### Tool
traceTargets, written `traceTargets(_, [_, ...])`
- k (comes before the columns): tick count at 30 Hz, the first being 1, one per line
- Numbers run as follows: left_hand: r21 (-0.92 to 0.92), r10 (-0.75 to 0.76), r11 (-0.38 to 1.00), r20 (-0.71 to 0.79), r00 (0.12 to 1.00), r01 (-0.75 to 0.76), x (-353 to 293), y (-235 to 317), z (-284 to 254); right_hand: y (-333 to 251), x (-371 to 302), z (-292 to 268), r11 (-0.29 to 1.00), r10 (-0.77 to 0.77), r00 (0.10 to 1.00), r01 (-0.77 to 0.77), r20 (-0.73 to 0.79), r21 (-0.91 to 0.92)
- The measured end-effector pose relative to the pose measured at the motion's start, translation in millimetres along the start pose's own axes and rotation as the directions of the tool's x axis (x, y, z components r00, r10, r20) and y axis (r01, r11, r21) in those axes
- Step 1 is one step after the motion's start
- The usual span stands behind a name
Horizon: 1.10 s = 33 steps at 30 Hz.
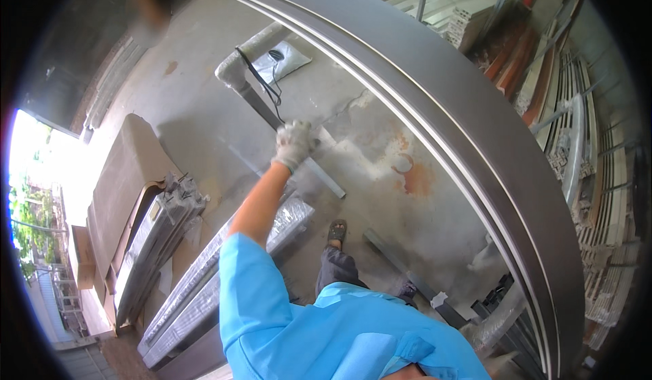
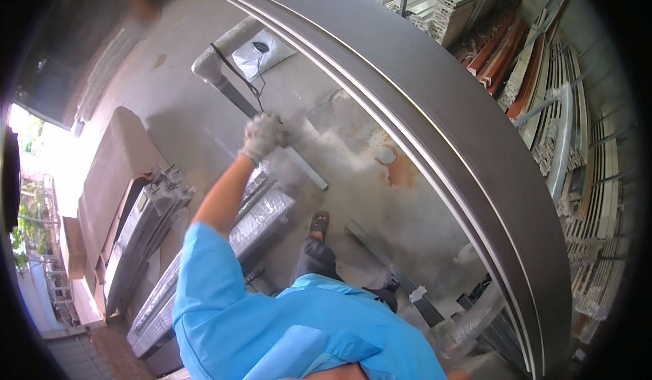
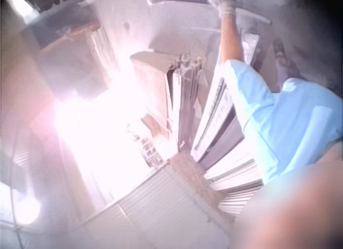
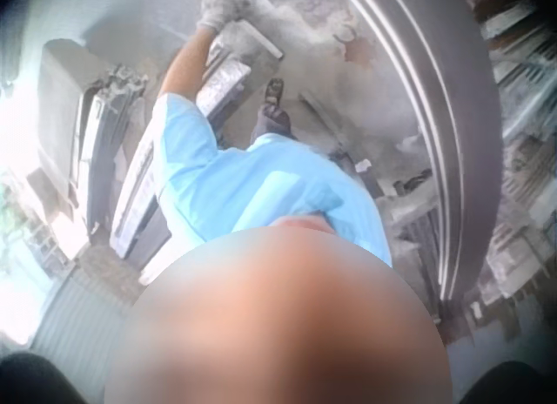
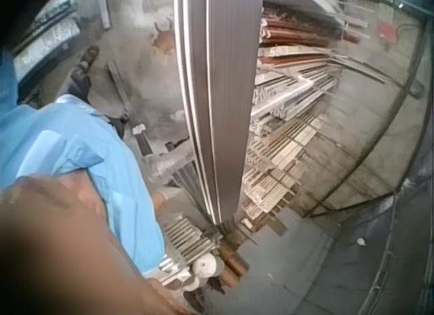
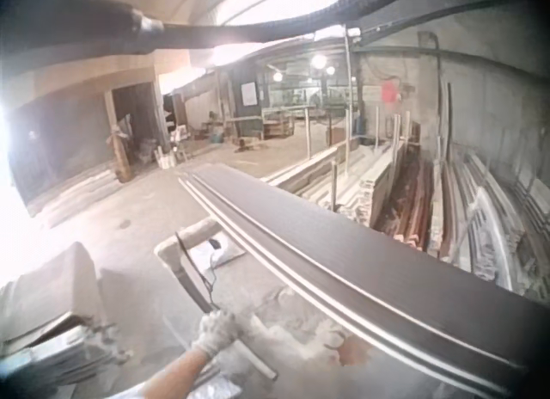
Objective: The person handles long gray panels and thin metal strips in a workshop. They place a panel on a workbench, align metal strips along its edges, and use a blue utility knife to trim or adjust the strips. The person repeatedly picks up panels, positions them, and secures the strips before stacking the finished pieces.
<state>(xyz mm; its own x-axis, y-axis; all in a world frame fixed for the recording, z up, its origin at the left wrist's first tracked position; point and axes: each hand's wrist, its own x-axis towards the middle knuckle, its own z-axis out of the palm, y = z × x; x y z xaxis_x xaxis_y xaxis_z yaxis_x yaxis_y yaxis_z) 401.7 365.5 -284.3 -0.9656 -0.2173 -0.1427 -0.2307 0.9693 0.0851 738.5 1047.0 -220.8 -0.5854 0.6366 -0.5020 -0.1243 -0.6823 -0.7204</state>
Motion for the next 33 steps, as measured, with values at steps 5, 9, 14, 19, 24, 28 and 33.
traceTargets(5, [0.589,0.301,0.775,-0.025,0.953,-0.229,132,-91,-32,105,-35,43,0.918,0.133,0.980,-0.177,-0.146,-0.355])
traceTargets(9, [0.715,0.257,0.630,0.178,0.950,-0.304,189,-126,-29,164,-63,32,0.713,0.258,0.931,-0.363,-0.257,-0.600])
traceTargets(14, [0.687,0.056,0.652,0.380,0.923,-0.322,219,-149,-10,213,-99,-7,0.439,0.383,0.855,-0.501,-0.349,-0.746])
traceTargets(19, [0.437,0.368,0.725,0.409,0.835,-0.533,261,-172,60,275,-147,-27,0.309,0.580,0.792,-0.432,-0.193,-0.847])
traceTargets(24, [0.169,0.251,0.715,0.844,0.475,-0.678,263,-62,77,306,-136,31,0.221,0.259,0.961,-0.156,-0.096,-0.963])
traceTargets(28, [-0.418,0.599,0.721,0.777,0.194,-0.553,139,18,-23,305,-139,105,-0.070,0.051,0.990,0.132,0.129,-0.989])
traceTargets(33, [-0.574,0.732,0.534,0.681,0.000,-0.621,35,80,-153,348,-107,225,0.167,-0.356,0.385,0.923,0.852,-0.347])
